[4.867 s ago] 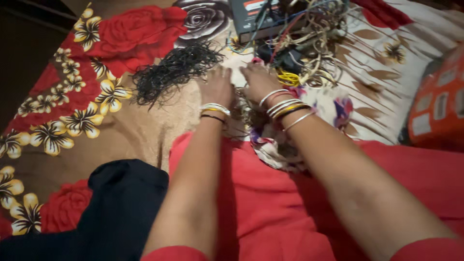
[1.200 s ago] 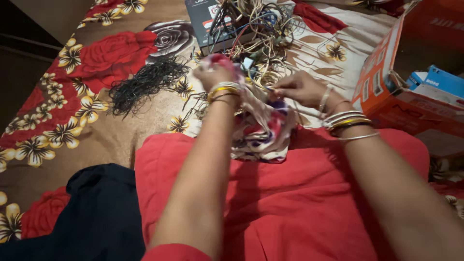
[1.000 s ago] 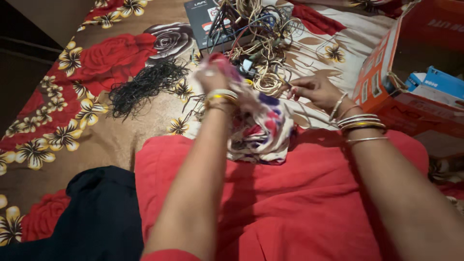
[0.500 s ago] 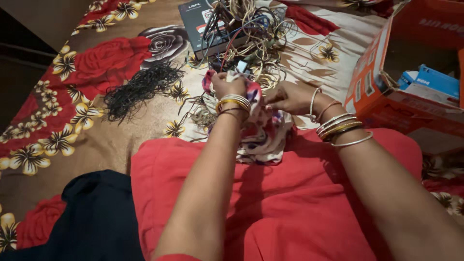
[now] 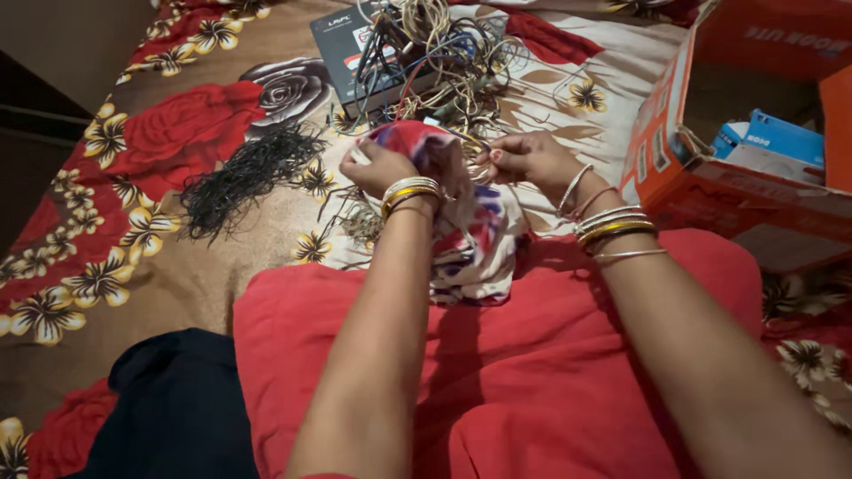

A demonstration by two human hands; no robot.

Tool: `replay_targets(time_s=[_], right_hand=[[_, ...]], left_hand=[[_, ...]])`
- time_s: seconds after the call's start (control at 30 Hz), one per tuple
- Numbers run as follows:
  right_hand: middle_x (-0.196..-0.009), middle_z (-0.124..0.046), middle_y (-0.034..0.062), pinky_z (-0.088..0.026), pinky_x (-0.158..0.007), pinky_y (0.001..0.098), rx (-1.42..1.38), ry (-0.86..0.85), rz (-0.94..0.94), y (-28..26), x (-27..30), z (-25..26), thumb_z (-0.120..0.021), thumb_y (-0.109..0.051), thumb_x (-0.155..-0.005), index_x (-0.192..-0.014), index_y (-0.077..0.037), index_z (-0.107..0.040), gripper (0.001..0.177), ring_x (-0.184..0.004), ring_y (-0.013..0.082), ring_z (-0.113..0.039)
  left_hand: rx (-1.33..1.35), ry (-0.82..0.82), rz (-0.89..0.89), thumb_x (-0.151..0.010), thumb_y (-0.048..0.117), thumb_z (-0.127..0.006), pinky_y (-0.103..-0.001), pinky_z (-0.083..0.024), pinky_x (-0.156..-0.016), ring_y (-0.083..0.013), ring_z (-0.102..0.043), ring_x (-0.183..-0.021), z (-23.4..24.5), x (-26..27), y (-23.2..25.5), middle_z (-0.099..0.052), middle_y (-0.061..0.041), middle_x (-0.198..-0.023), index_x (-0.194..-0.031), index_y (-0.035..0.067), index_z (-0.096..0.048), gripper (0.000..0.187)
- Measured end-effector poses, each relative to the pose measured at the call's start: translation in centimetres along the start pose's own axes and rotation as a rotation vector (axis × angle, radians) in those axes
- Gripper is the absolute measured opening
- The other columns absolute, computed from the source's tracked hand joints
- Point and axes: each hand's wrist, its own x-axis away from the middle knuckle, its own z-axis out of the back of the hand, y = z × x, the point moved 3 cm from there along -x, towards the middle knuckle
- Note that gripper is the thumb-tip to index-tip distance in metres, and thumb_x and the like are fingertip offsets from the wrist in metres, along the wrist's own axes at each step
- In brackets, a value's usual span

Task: The person sits on a bed and sorts a tangled pile of cables and wires. They repeatedly pick up sections of wire, separate them, and place them into small organized piles on the bed.

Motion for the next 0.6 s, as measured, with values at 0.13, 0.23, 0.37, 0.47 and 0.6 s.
replay_targets(time_s=[0.13,0.23,0.37,0.47,0.6], right_hand=[[-0.088,-0.069,-0.0005,-0.051,-0.078,0.0238,-0.01,-0.078,0.013,-0.6,1.1,-0.4,-0.066,-0.021,-0.101,-0.114,0.0,-0.074,0.026,-0.08,0.0074,-0.061],[-0.095,-0.07,-0.0023,-0.051,-0.08,0.0237,-0.104,-0.002,-0.034,-0.8,2.0,0.9,-0.064,-0.016,-0.099,-0.114,0.001,-0.07,0.023,-0.081,0.0072,-0.059],[-0.089,-0.068,0.0006,-0.054,-0.075,0.0269,-0.378,0.239,0.118,-0.6,2.3,3.5,-0.06,-0.011,-0.102,-0.108,-0.002,-0.065,0.011,-0.075,0.0105,-0.061],[-0.078,-0.064,0.002,-0.053,-0.066,0.0263,-0.285,0.391,0.081,0.7,1.4,4.4,-0.059,-0.01,-0.102,-0.111,-0.004,-0.071,0.016,-0.068,0.0116,-0.061],[-0.087,-0.07,0.0035,-0.055,-0.069,0.0271,0.021,0.23,0.099,2.7,-2.4,2.1,-0.061,-0.008,-0.099,-0.114,-0.002,-0.074,0.021,-0.073,0.0111,-0.064]], left_hand=[[0.112,-0.007,-0.123,-0.102,0.017,-0.054,-0.042,-0.056,-0.089,-0.0331,-0.072,-0.098,-0.3,-2.0,0.8,-0.072,-0.022,-0.111,-0.111,-0.001,-0.06,0.021],[0.116,-0.022,-0.072,-0.102,0.017,-0.052,-0.041,-0.056,-0.087,-0.0309,-0.073,-0.099,-0.4,-4.5,0.7,-0.072,-0.02,-0.112,-0.112,0.0,-0.06,0.021],[0.16,-0.078,-0.078,-0.103,0.02,-0.051,-0.04,-0.058,-0.088,-0.0293,-0.074,-0.1,-0.7,-6.1,-1.0,-0.073,-0.021,-0.114,-0.11,-0.001,-0.059,0.024],[-0.002,-0.108,-0.08,-0.103,0.028,-0.055,-0.041,-0.056,-0.086,-0.0306,-0.071,-0.097,-1.8,-5.3,-3.0,-0.071,-0.022,-0.111,-0.111,-0.001,-0.06,0.031],[-0.097,-0.423,0.024,-0.1,0.043,-0.057,-0.041,-0.06,-0.067,-0.0262,-0.071,-0.076,-4.9,-1.8,-6.1,-0.073,-0.016,-0.093,-0.104,0.0,-0.06,0.043]])
